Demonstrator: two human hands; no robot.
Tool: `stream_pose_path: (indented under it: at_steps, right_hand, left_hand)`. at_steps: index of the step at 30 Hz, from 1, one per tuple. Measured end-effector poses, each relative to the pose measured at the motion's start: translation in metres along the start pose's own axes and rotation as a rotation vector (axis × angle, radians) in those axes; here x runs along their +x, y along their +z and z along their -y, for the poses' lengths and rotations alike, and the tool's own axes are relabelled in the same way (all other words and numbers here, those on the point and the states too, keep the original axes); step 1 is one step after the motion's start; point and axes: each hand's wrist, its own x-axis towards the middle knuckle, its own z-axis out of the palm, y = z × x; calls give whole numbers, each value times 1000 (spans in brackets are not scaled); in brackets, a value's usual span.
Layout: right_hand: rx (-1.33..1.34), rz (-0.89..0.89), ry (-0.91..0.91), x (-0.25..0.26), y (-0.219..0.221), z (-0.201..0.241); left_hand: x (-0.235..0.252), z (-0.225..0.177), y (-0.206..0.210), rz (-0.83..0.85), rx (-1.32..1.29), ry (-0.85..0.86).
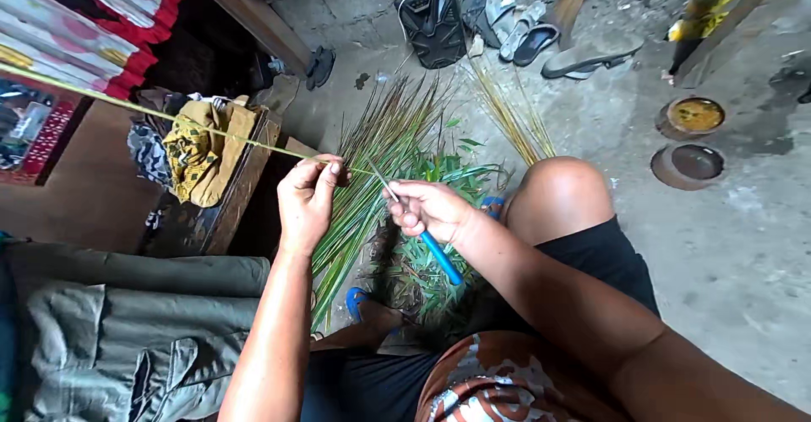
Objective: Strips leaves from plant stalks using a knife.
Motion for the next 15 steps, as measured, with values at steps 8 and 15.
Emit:
stream_pose_path:
  at_steps: [8,15]
  right_hand:
    - [166,-99,115,8,-18,-13]
    - [-233,-512,-249,-9,-46,-12]
  left_hand:
    - [-4,-18,0,-31,44,150]
    - [16,-38,-17,18,-39,4]
